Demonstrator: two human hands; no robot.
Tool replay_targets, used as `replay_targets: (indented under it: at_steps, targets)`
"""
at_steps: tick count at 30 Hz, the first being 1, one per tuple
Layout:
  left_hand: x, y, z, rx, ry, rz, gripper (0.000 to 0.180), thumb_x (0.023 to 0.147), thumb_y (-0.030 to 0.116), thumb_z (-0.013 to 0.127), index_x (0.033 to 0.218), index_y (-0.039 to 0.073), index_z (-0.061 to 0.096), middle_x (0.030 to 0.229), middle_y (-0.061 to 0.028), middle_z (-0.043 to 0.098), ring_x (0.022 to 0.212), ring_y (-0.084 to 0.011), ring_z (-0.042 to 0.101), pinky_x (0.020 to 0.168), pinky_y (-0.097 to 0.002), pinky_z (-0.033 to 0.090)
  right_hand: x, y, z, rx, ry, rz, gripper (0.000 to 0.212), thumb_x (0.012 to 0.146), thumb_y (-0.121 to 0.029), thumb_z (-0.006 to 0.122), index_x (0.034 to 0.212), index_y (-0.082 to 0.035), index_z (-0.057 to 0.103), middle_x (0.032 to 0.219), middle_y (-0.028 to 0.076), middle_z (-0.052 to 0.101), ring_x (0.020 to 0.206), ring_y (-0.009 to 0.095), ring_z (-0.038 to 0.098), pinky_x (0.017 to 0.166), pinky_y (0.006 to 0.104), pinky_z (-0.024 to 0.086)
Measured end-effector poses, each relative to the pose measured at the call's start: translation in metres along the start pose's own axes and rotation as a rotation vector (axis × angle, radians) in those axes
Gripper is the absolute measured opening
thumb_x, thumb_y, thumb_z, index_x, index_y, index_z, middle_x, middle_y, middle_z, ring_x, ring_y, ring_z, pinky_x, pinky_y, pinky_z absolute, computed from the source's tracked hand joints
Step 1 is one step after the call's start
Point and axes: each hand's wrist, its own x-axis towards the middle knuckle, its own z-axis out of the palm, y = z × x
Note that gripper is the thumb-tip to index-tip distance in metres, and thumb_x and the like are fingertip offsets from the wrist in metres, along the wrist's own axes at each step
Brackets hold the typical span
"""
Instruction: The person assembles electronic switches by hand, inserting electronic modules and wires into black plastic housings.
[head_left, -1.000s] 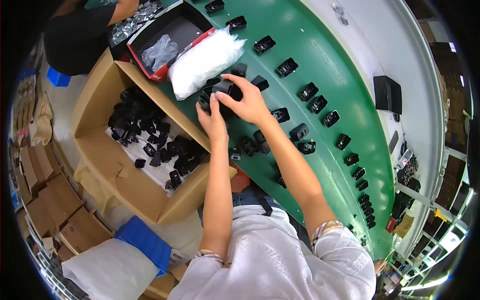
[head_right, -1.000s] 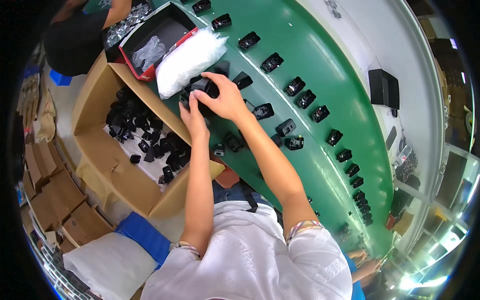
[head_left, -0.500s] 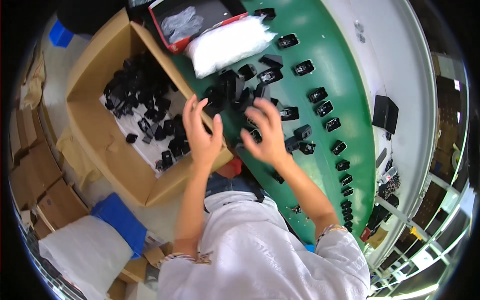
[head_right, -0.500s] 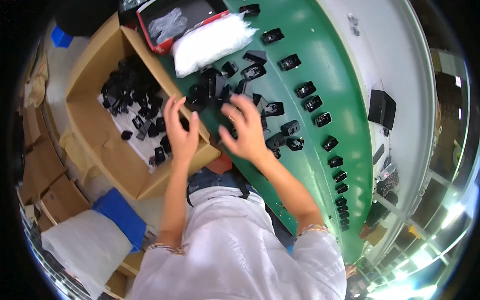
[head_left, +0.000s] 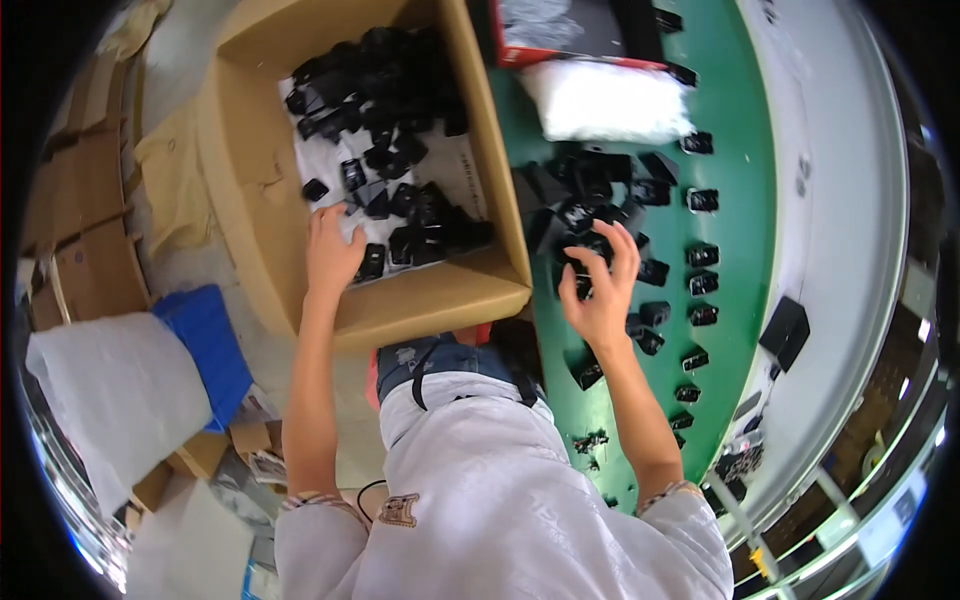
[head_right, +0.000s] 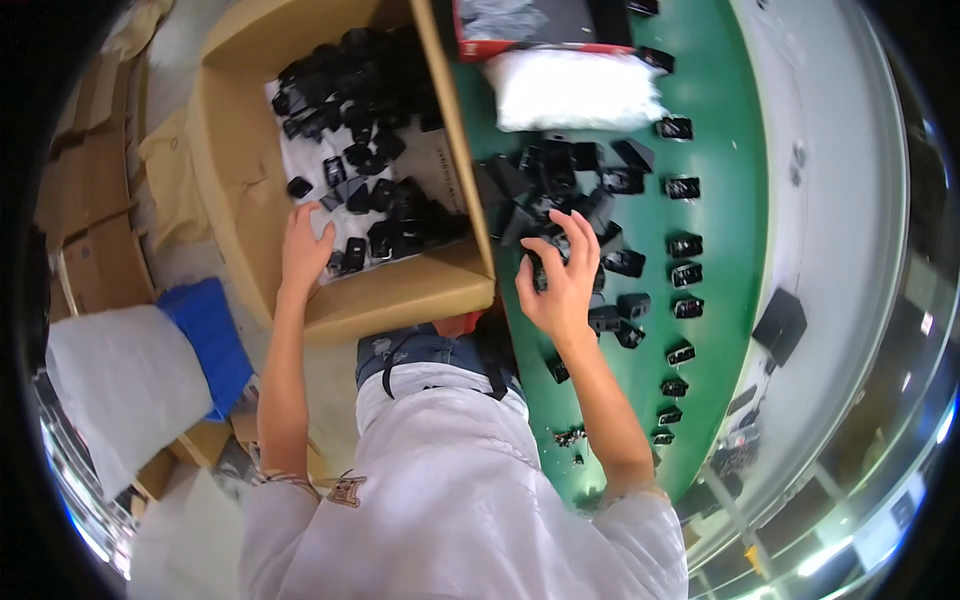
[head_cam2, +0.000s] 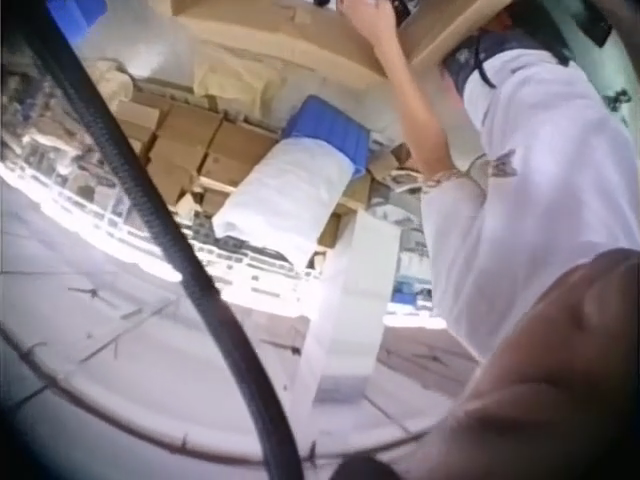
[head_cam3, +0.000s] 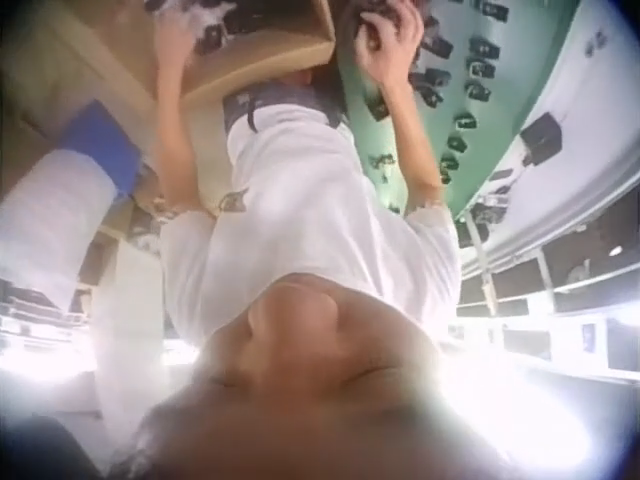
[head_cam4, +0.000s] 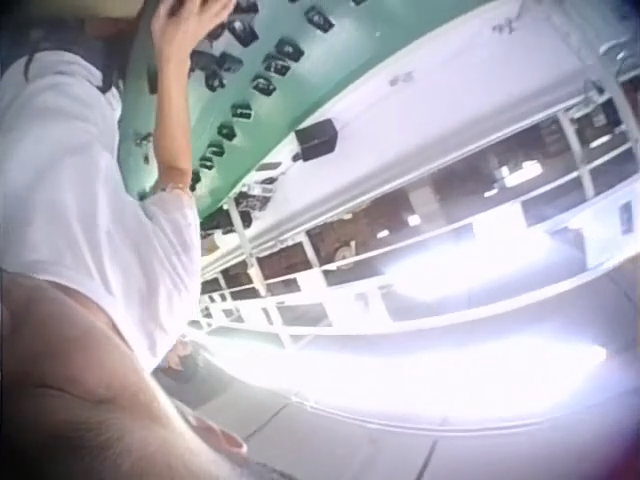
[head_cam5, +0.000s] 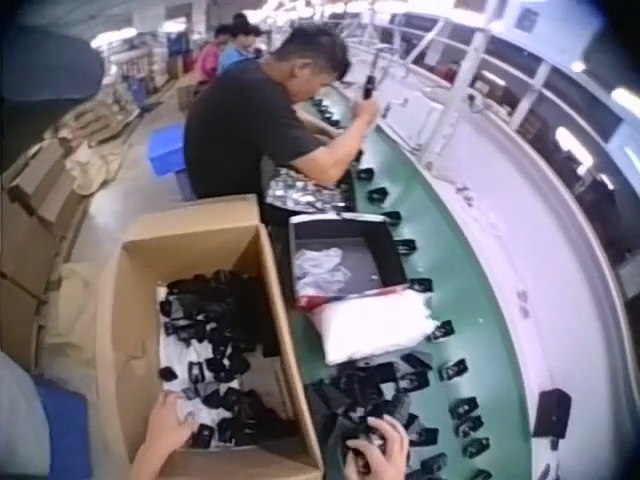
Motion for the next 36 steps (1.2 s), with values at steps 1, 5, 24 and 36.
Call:
replay_targets:
  at_steps: [1,5,24,36]
  targets:
    - [0.008,-0.011,0.009,0.014,-0.026,-0.078,0.054,0.083,0.03,0.067,0.13,0.008,0.052,0.129,-0.0223,0.052,0.121,-0.0419,0.05,0.104,-0.0463,0.041,0.015,-0.017,-0.003,0.106,-0.011,-0.002,0.026,0.073,-0.002,0.069,0.098,-0.006,0.067,0.129,0.016,0.056,0.122,0.038,0.051,0.102,0.0463,0.041]
    - [0.023,-0.052,0.052,0.139,-0.254,-0.471,0.072,0.082,0.044,0.066,0.139,0.006,0.045,0.135,-0.0271,0.049,0.127,-0.0444,0.047,0.107,-0.0468,0.039,0.088,-0.083,0.092,0.781,-0.485,0.323,0.035,0.09,-0.024,0.07,0.118,-0.003,0.063,0.114,0.013,0.066,0.108,0.029,0.063,0.095,0.0368,0.048]
    - [0.023,-0.041,0.12,-0.834,-0.728,-1.066,0.09,0.075,0.07,0.064,0.14,0.009,0.049,0.132,-0.0142,0.058,0.114,-0.035,0.057,0.089,-0.0491,0.051,0.058,-0.022,0.296,0.013,-1.204,0.815,0.085,0.079,-0.066,0.065,0.13,0.002,0.058,0.133,0.025,0.058,0.127,0.037,0.053,0.104,0.0411,0.043]
    - [0.036,-0.023,0.131,-1.274,-0.922,-1.156,0.057,0.088,0.048,0.063,0.136,0.019,0.05,0.139,-0.0064,0.051,0.124,-0.029,0.051,0.093,-0.0588,0.048,0.042,0.01,0.27,0.462,-1.068,1.152,0.093,0.075,-0.066,0.07,0.142,-0.005,0.049,0.145,0.02,0.049,0.133,0.033,0.048,0.105,0.0408,0.042]
